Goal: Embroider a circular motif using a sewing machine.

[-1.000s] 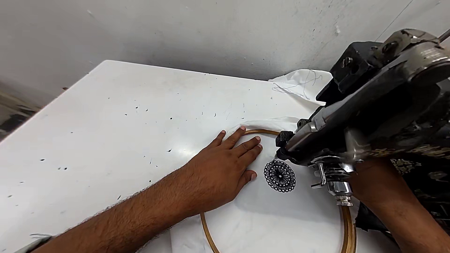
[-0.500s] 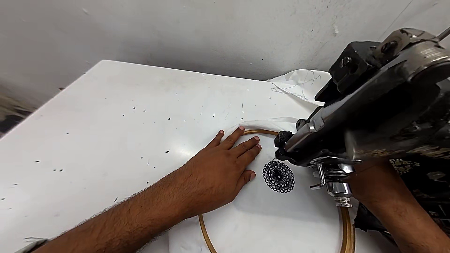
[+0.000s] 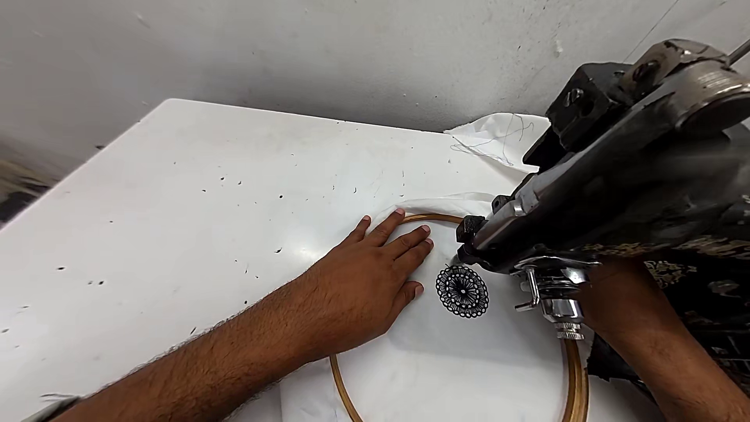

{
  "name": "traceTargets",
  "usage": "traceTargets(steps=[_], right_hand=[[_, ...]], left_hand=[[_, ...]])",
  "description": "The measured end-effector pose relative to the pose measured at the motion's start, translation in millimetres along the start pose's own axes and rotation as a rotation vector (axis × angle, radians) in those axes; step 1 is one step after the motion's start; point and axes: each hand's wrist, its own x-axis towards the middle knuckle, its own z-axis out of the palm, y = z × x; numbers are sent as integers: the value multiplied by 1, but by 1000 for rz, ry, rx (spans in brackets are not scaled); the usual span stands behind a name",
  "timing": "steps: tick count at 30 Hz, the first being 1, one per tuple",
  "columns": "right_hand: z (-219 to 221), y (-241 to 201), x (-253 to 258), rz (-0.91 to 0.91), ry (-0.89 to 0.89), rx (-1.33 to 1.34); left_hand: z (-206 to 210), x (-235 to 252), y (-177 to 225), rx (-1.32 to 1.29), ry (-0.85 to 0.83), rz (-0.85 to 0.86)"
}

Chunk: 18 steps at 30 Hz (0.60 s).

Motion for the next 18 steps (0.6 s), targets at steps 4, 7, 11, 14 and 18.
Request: traceTargets(steps=[4,7,11,14,18], right_hand=[[-5,-4,0,7,-61,-53],[-3,-3,-2,27,-46,-27],[1,0,-1,-16,16,0],[-2,0,1,-23,-16,-39],[-4,-2,-1,18,-51,-49]], left_hand=[[-1,-3,3,22,-19,6],[-1,-2,2,11,-27,0],[0,0,0,4,11,1],[-1,-1,2,13,-6,-4],[-3,-3,5,18,-37,-8]])
